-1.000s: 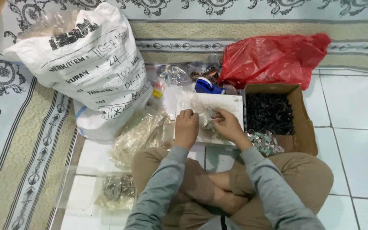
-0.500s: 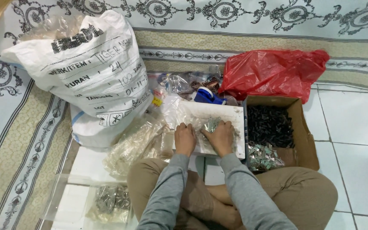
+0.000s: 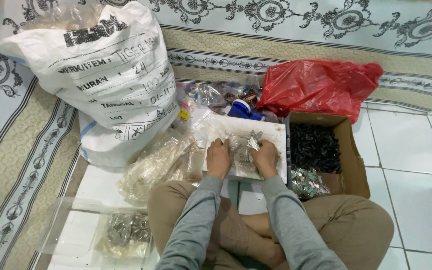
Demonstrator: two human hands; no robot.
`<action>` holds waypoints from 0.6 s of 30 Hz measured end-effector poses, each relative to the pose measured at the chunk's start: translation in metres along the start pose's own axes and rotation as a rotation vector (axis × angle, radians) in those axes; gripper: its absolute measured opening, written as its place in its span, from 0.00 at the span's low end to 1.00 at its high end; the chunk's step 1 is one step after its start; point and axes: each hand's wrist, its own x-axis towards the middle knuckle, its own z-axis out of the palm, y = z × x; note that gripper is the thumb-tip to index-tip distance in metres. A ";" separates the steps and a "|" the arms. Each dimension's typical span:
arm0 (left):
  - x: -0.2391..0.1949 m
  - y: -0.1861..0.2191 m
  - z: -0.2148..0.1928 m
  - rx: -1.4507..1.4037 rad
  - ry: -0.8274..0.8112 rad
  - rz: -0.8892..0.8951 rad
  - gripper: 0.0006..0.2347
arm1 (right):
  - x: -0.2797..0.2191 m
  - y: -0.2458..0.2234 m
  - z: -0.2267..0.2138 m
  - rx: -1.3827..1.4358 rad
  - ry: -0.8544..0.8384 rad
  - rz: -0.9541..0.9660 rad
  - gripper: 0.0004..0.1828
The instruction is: The person sits on the floor and sorts small metal parts from a white box into a cardboard box. They handle the parts by hand, picking them up and placing them into the cardboard box.
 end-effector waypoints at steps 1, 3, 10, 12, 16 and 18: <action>-0.001 -0.001 0.001 -0.003 0.004 -0.003 0.13 | -0.005 -0.003 -0.003 -0.004 0.000 -0.004 0.26; -0.001 -0.001 0.002 0.005 0.018 0.022 0.12 | -0.013 -0.010 -0.010 0.044 0.002 0.009 0.23; 0.002 -0.009 0.023 0.012 0.044 0.041 0.10 | 0.011 0.020 0.008 0.122 0.046 0.081 0.21; 0.001 -0.009 0.023 0.013 0.026 0.044 0.09 | 0.019 0.030 0.016 0.184 0.048 0.131 0.21; 0.001 0.001 0.007 -0.003 0.053 0.057 0.07 | 0.014 0.030 0.006 0.313 0.033 0.115 0.20; -0.001 0.010 -0.007 -0.011 0.070 0.063 0.06 | 0.009 0.030 0.001 0.319 0.021 0.123 0.21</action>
